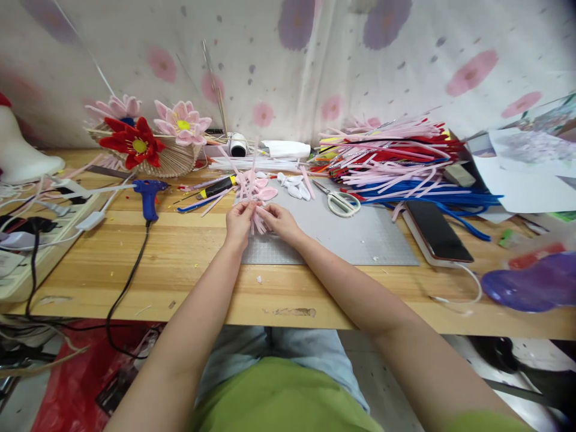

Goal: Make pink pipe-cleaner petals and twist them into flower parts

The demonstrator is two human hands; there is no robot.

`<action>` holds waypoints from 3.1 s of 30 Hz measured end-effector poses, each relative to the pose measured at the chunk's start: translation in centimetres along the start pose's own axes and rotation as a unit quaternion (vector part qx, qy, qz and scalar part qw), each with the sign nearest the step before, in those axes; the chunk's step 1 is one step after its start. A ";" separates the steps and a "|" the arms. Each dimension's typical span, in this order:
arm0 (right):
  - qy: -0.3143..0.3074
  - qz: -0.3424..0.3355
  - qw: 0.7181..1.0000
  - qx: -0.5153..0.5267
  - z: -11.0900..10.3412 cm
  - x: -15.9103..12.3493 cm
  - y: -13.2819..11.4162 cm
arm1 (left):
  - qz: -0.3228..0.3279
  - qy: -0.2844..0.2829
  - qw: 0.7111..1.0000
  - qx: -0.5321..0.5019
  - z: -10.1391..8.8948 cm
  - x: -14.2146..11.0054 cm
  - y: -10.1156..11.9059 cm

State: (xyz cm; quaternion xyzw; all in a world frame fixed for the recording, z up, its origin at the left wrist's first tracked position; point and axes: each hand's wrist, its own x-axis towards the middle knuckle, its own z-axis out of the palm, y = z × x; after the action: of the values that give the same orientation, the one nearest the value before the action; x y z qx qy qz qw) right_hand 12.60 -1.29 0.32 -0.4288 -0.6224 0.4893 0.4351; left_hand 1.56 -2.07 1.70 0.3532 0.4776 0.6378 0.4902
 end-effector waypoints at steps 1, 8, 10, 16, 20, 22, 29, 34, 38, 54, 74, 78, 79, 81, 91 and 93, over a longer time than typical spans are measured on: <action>0.003 -0.002 1.000 0.012 0.0 0.0 -0.2 | -0.003 0.000 1.000 -0.005 0.0 0.0 0.0; -0.003 0.028 0.999 0.037 -0.5 -0.1 -0.7 | 0.047 -0.008 0.997 0.054 -0.4 0.3 -0.4; 0.006 0.025 0.999 0.026 -0.6 -0.2 -0.6 | 0.042 -0.014 0.997 0.064 -0.6 0.4 -0.5; -0.016 0.009 1.000 0.011 -0.2 -0.1 -0.1 | -0.010 -0.016 1.000 0.025 -0.3 0.6 -0.4; -0.048 -0.002 0.999 0.014 -0.2 0.2 0.6 | -0.019 0.003 1.000 0.009 -0.1 0.4 -0.4; -0.067 0.006 0.998 0.015 -0.3 0.3 0.7 | -0.025 0.002 1.000 0.001 -0.1 0.3 -0.4; -0.086 0.035 0.996 0.010 -1.1 0.0 -0.2 | -0.021 -0.010 1.000 0.005 -0.7 0.2 -0.1; -0.084 0.066 0.993 0.051 -1.5 0.1 -0.3 | -0.034 -0.029 0.999 0.029 -0.9 0.3 0.2; -0.047 0.084 0.993 0.073 -1.7 0.3 -0.3 | -0.029 -0.040 0.998 0.036 -0.8 0.3 0.3; -0.130 0.061 0.988 0.061 -1.7 0.1 -0.4 | -0.048 -0.053 0.997 0.037 -1.1 0.4 0.0; -0.070 0.034 0.964 0.256 -3.0 0.1 -1.7 | -0.217 -0.198 0.956 -0.009 -0.9 -0.8 1.3; -0.119 0.025 0.977 0.175 -3.0 -0.1 -2.0 | -0.262 -0.190 0.944 -0.071 -0.5 -1.1 1.8; -0.129 0.019 0.978 0.160 -3.1 0.0 -2.1 | -0.278 -0.197 0.936 -0.087 -0.4 -1.3 1.9; -0.145 0.003 0.980 0.140 -3.3 0.1 -2.1 | -0.306 -0.208 0.923 -0.109 -0.3 -1.5 2.2; -0.054 -0.076 0.995 0.047 -3.7 1.0 -1.8 | -0.309 -0.264 0.904 -0.130 -0.7 -1.4 2.1; -0.060 -0.076 0.995 0.038 -3.8 1.0 -1.7 | -0.296 -0.253 0.913 -0.118 -0.7 -1.3 1.9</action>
State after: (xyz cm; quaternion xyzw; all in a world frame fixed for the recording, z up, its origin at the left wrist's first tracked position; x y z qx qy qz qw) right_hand 15.80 0.34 2.65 -0.3334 -0.6589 0.5028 0.4492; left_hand 0.75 -3.61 3.36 0.2850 0.3414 0.4042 0.7993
